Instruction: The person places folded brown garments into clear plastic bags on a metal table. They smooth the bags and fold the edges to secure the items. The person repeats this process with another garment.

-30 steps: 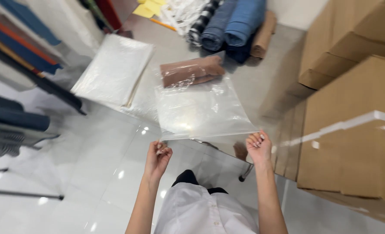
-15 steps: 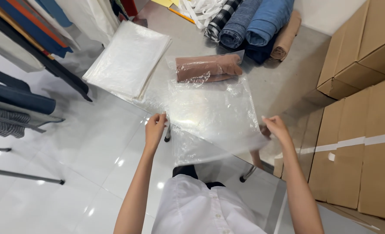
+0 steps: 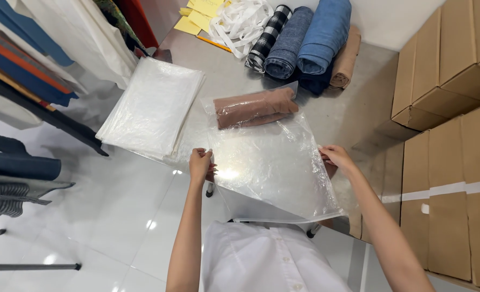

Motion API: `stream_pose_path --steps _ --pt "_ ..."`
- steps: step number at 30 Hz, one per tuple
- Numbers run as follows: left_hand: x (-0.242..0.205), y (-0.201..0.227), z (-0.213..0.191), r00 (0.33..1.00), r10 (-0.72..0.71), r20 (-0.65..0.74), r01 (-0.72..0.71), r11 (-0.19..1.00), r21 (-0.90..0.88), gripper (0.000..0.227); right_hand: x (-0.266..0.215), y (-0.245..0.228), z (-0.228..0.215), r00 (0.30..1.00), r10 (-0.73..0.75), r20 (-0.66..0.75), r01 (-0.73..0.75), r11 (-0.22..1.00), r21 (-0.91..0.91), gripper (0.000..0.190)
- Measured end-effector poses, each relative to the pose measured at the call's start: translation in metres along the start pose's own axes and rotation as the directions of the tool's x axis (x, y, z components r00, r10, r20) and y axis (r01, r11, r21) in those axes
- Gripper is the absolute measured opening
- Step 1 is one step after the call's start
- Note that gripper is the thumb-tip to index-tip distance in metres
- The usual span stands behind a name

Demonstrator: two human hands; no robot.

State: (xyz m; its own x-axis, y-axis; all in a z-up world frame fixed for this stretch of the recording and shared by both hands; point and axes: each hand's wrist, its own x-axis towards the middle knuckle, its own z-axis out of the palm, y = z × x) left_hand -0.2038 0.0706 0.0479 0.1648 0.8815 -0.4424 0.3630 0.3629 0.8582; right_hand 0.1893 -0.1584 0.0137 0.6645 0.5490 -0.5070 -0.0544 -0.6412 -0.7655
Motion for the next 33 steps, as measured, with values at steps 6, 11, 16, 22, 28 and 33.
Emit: stream_pose_path --steps 6,11,16,22,28,33 --pt "0.019 0.009 0.008 0.969 -0.124 0.213 0.187 0.932 -0.310 0.043 0.051 -0.003 0.027 1.000 -0.019 -0.019 0.021 0.993 0.114 0.045" --pt "0.011 0.032 -0.004 0.924 -0.213 0.316 0.317 0.890 -0.327 0.033 0.120 0.035 0.045 0.985 -0.109 -0.138 0.118 0.991 0.066 0.027" --pt "0.036 0.007 0.002 0.916 -0.164 0.367 0.270 0.927 -0.259 0.028 0.098 0.025 0.034 0.987 -0.110 -0.113 0.127 0.980 0.151 0.020" --pt "-0.016 0.104 -0.040 0.966 0.033 0.256 -0.015 0.997 -0.072 0.018 0.031 -0.040 -0.021 0.985 -0.163 0.057 0.125 0.900 0.418 0.016" --pt "-0.013 0.148 -0.053 0.957 0.158 0.242 -0.090 0.959 -0.270 0.026 -0.003 -0.088 -0.035 0.948 -0.314 -0.055 0.305 0.842 0.444 0.011" --pt "0.030 0.147 -0.030 0.969 0.141 0.204 -0.087 0.964 -0.251 0.023 0.020 -0.085 -0.019 0.976 -0.217 -0.037 0.199 0.800 0.566 0.008"
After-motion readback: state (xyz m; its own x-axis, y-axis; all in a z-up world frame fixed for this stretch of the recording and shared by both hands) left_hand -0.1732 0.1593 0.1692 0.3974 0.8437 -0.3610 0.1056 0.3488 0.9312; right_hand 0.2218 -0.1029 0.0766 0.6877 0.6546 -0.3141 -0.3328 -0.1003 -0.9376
